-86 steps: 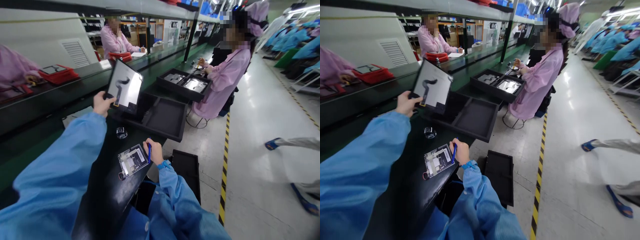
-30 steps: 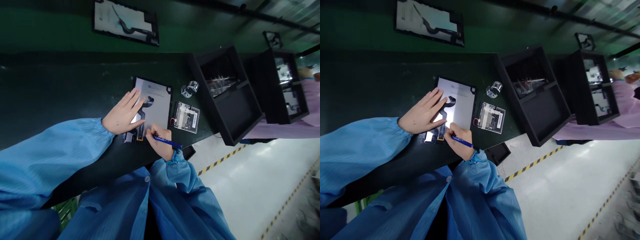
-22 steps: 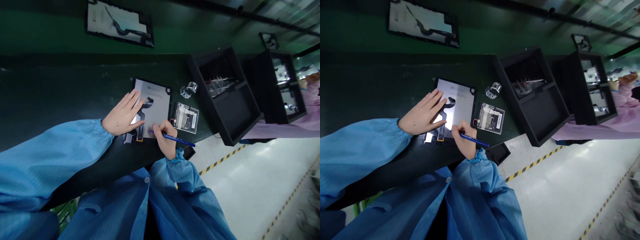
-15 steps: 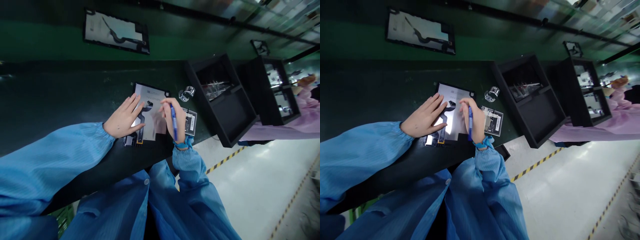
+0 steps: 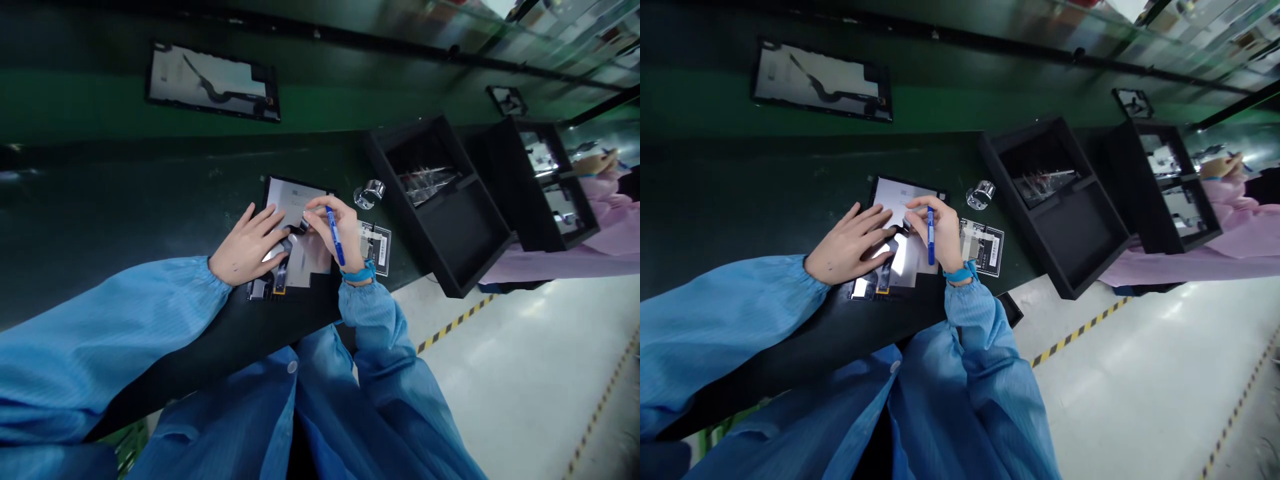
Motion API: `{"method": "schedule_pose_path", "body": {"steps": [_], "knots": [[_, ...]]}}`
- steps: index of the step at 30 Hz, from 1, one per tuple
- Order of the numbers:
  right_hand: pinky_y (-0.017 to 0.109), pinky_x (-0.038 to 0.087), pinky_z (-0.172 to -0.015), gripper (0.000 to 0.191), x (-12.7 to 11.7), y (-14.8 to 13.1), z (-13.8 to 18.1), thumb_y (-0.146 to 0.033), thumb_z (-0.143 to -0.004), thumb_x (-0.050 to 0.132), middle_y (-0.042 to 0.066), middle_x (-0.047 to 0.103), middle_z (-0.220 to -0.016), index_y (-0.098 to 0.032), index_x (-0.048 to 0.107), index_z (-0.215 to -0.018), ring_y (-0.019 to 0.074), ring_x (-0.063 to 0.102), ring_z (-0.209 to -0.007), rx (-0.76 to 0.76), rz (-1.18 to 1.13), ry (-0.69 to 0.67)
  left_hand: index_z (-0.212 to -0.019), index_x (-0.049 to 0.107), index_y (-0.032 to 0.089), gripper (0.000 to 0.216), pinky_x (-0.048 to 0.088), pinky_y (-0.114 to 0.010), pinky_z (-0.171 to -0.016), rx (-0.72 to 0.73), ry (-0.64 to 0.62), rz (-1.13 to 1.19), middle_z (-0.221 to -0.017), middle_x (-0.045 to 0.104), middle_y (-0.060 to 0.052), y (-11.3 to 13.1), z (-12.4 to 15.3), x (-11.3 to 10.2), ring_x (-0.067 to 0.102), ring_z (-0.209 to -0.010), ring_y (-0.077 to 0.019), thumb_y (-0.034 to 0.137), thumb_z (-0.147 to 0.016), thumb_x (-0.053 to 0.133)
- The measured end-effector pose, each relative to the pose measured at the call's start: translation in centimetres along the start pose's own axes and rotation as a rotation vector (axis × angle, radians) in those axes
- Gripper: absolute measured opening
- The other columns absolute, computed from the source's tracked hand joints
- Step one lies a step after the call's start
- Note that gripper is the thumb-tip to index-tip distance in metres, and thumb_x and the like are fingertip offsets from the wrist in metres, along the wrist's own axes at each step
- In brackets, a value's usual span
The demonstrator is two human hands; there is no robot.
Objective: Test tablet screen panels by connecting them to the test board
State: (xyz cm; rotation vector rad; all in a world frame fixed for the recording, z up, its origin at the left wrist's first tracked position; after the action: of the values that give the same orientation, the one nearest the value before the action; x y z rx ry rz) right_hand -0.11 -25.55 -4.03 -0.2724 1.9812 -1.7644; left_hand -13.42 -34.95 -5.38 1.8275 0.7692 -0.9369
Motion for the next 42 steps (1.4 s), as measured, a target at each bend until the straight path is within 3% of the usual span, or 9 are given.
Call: {"method": "schedule_pose_path", "body": {"steps": [4, 6, 9, 15, 22, 27, 30, 37, 42], "knots": [[0.03, 0.058, -0.061, 0.027, -0.6, -0.8, 0.5, -0.045, -0.08, 0.078, -0.004, 0.066, -0.067, -0.024, 0.066, -0.093, 0.014, 0.063, -0.059, 0.003, -0.116, 0.014, -0.126, 0.061, 0.015, 0.043, 0.048, -0.051, -0.108, -0.232, 0.119, 0.436, -0.128, 0.069, -0.016, -0.2, -0.8, -2.1, 0.064, -0.122, -0.0311, 0.033, -0.088, 0.066], [0.03, 0.058, -0.06, 0.024, -0.7, -1.1, 0.9, -0.044, -0.082, 0.077, -0.004, 0.064, -0.066, -0.025, 0.066, -0.093, 0.0136, 0.062, -0.059, -0.009, -0.139, 0.019, -0.119, 0.066, 0.014, 0.04, 0.058, -0.041, -0.091, -0.396, 0.073, 0.764, -0.107, 0.076, -0.012, -0.2, -1.3, -1.7, 0.072, -0.099, -0.0262, 0.035, -0.085, 0.07], [0.027, 0.057, -0.059, 0.021, -0.7, -0.8, 1.4, -0.041, -0.083, 0.075, -0.005, 0.063, -0.067, -0.025, 0.066, -0.093, 0.0122, 0.061, -0.059, 0.012, -0.204, 0.015, -0.095, 0.075, 0.015, 0.022, 0.059, -0.029, -0.072, -0.538, -0.006, 1.128, -0.078, 0.076, -0.006, 0.4, -1.6, -0.5, 0.072, -0.073, -0.0188, 0.031, -0.081, 0.077], [0.023, 0.05, -0.054, 0.009, 0.0, -0.2, 2.6, -0.032, -0.085, 0.072, -0.006, 0.056, -0.061, -0.025, 0.07, -0.091, 0.0105, 0.055, -0.057, 0.088, -0.3, -0.007, -0.083, 0.08, 0.018, 0.009, 0.054, -0.019, -0.061, -0.589, -0.034, 1.379, -0.073, 0.076, -0.003, 0.8, -1.4, 0.2, 0.068, -0.067, -0.0129, 0.019, -0.075, 0.083], [0.029, 0.055, -0.065, 0.008, -0.7, -3.4, 3.6, -0.035, -0.088, 0.069, -0.003, 0.066, -0.077, -0.027, 0.071, -0.089, 0.0118, 0.058, -0.064, -0.068, -0.126, 0.04, -0.069, 0.075, 0.015, 0.022, 0.057, -0.024, -0.058, -0.783, -0.213, 1.709, -0.066, 0.067, -0.003, 1.9, -2.5, 0.8, 0.062, -0.06, -0.0134, 0.035, -0.076, 0.079], [0.028, 0.055, -0.063, 0.016, -1.1, -3.8, 4.0, -0.04, -0.083, 0.075, -0.003, 0.065, -0.082, -0.028, 0.066, -0.089, 0.0103, 0.056, -0.06, -0.063, -0.2, 0.038, -0.087, 0.076, 0.018, 0.029, 0.057, -0.019, -0.066, -0.769, -0.323, 1.671, -0.082, 0.075, -0.003, 3.1, -2.9, 1.5, 0.067, -0.072, -0.0123, 0.031, -0.065, 0.092], [0.027, 0.054, -0.063, 0.019, -1.7, -3.4, 4.2, -0.039, -0.082, 0.077, -0.002, 0.066, -0.086, -0.028, 0.064, -0.089, 0.0113, 0.058, -0.067, -0.044, -0.274, 0.051, -0.095, 0.077, 0.019, 0.036, 0.057, -0.018, -0.07, -0.757, -0.297, 1.596, -0.081, 0.076, -0.003, 3.4, -3.2, 1.3, 0.07, -0.076, -0.013, 0.03, -0.064, 0.092], [0.021, 0.039, -0.052, 0.022, -2.5, -1.2, 4.4, -0.04, -0.084, 0.075, -0.005, 0.057, -0.072, -0.024, 0.062, -0.089, 0.0077, 0.043, -0.057, 0.031, -0.435, -0.069, -0.08, 0.079, 0.018, 0.023, 0.059, -0.026, -0.063, -0.626, -0.177, 1.133, -0.072, 0.076, -0.004, 4.0, -4.8, -0.6, 0.071, -0.066, -0.0179, 0.027, -0.062, 0.091], [0.022, 0.043, -0.054, 0.018, -7.7, -0.3, 4.8, -0.042, -0.093, 0.062, -0.005, 0.058, -0.071, -0.026, 0.063, -0.1, 0.0088, 0.048, -0.057, -0.058, -0.272, 0.259, -0.083, 0.078, 0.016, 0.02, 0.057, -0.03, -0.062, -0.447, -0.058, 0.794, -0.069, 0.074, -0.004, 3.9, -5.9, -0.8, 0.068, -0.063, -0.0182, 0.033, -0.071, 0.083]]}}
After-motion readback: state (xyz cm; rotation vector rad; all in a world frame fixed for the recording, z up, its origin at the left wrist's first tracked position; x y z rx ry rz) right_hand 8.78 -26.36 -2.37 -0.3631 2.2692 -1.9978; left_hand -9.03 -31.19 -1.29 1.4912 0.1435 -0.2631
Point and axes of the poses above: each hand's wrist, its own z-axis away from the middle knuckle, its own x-axis out of the palm, y = z × x, the point moved 7 cm from there along -z, towards the middle knuckle
